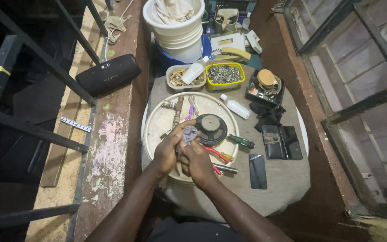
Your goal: Assembling and lubricating various mechanical and metal components on a workbench.
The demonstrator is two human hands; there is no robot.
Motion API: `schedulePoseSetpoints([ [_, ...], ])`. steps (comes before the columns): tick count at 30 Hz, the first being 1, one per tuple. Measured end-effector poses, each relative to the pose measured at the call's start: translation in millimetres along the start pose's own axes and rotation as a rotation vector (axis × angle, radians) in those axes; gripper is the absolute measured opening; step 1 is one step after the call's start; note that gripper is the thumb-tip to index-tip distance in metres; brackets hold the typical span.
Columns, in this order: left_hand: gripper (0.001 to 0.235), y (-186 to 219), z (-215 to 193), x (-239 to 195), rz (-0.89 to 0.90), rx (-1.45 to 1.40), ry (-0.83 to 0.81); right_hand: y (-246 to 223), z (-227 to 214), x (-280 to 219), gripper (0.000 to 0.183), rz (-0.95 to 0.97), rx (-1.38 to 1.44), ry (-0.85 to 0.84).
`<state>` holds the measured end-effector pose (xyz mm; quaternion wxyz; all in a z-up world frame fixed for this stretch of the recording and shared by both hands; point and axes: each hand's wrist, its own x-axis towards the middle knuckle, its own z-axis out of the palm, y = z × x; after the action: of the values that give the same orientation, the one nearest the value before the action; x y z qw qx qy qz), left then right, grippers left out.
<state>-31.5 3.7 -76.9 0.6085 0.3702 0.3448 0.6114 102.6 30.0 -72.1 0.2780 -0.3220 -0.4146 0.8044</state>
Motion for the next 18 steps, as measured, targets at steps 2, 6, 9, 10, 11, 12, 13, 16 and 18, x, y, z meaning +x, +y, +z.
schedulePoseSetpoints([
  [2,0.064,10,10,-1,-0.053,0.124,0.037,0,-6,4,0.026,0.046,0.039,0.12],
  [6,0.061,0,13,-11,0.102,0.347,0.044,1,-24,8,0.033,0.051,0.056,0.166],
  [9,0.064,14,23,-14,0.334,0.869,0.137,-5,-32,6,0.046,-0.003,-0.031,0.101],
  [10,0.069,21,30,-15,0.449,1.204,0.154,-17,-27,2,0.051,0.023,-0.059,0.105],
  [11,0.074,28,36,-17,0.56,1.542,0.172,-29,-20,-3,0.058,0.051,-0.087,0.105],
  [12,0.074,30,44,-20,0.56,1.542,0.173,-29,-20,-4,0.058,0.051,-0.087,0.104],
  [13,0.071,33,51,-23,0.344,1.479,0.173,-30,-20,-5,0.066,0.085,-0.126,0.114],
  [16,0.048,17,46,-21,0.105,1.42,0.147,-38,-18,-8,0.076,0.052,-0.345,0.158],
  [18,0.031,-2,33,-21,0.065,1.43,0.135,-42,-14,-16,0.079,-0.001,-0.525,0.185],
])
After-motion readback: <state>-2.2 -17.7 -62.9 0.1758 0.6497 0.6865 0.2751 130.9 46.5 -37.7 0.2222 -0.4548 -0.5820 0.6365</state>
